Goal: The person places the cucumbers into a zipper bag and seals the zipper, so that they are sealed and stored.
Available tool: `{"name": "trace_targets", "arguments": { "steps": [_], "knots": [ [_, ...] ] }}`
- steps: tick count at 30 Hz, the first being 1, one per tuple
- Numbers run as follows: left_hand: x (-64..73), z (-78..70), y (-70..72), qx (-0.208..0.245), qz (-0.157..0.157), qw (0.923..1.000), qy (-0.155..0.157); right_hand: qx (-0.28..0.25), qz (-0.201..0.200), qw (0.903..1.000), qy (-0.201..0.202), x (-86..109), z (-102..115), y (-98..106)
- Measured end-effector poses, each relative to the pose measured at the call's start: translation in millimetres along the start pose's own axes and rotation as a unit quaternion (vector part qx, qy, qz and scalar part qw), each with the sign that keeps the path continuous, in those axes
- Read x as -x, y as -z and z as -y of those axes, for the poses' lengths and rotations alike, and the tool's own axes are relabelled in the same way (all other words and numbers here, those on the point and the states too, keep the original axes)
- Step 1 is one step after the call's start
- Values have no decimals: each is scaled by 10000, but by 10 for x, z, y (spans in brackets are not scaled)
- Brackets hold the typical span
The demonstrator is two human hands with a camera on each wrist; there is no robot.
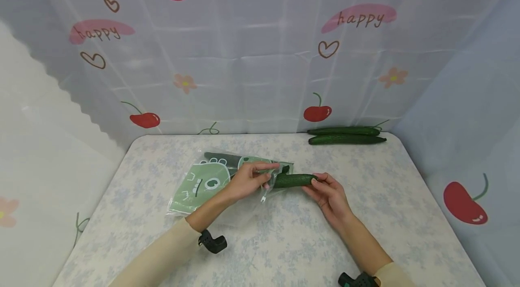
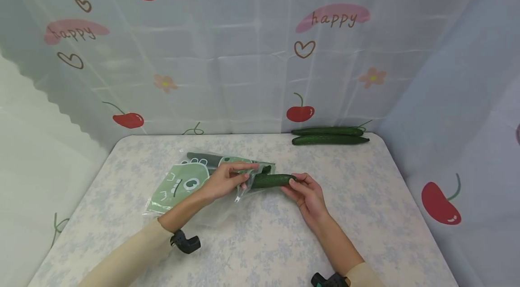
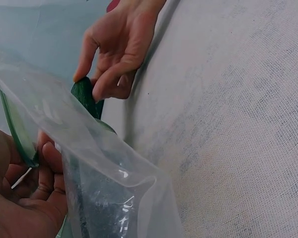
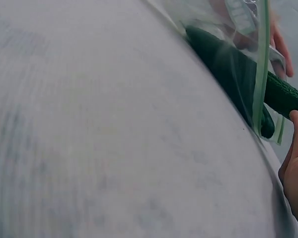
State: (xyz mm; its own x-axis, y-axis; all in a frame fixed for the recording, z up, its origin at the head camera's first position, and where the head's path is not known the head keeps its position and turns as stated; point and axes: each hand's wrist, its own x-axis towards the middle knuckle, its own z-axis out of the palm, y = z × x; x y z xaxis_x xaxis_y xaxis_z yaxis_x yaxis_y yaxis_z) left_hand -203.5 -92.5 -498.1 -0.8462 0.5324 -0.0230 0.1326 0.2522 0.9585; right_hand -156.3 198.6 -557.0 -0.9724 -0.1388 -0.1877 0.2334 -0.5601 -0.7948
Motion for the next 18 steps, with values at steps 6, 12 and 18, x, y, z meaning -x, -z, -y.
{"name": "trace_targets", "arguments": {
  "steps": [6,12,18],
  "knots": [
    [-13,6,-2,-14,-8,10000,-36,173,-26,9996,-219,-121,-127,-185],
    [-10,15,8,-14,39,10000,68,1230,69,9923,-114,-180,-174,-242],
    [19,41,59,-55,-41,9998,176,2719,234,9620,-48,-198,-153,-234]
  ]
}}
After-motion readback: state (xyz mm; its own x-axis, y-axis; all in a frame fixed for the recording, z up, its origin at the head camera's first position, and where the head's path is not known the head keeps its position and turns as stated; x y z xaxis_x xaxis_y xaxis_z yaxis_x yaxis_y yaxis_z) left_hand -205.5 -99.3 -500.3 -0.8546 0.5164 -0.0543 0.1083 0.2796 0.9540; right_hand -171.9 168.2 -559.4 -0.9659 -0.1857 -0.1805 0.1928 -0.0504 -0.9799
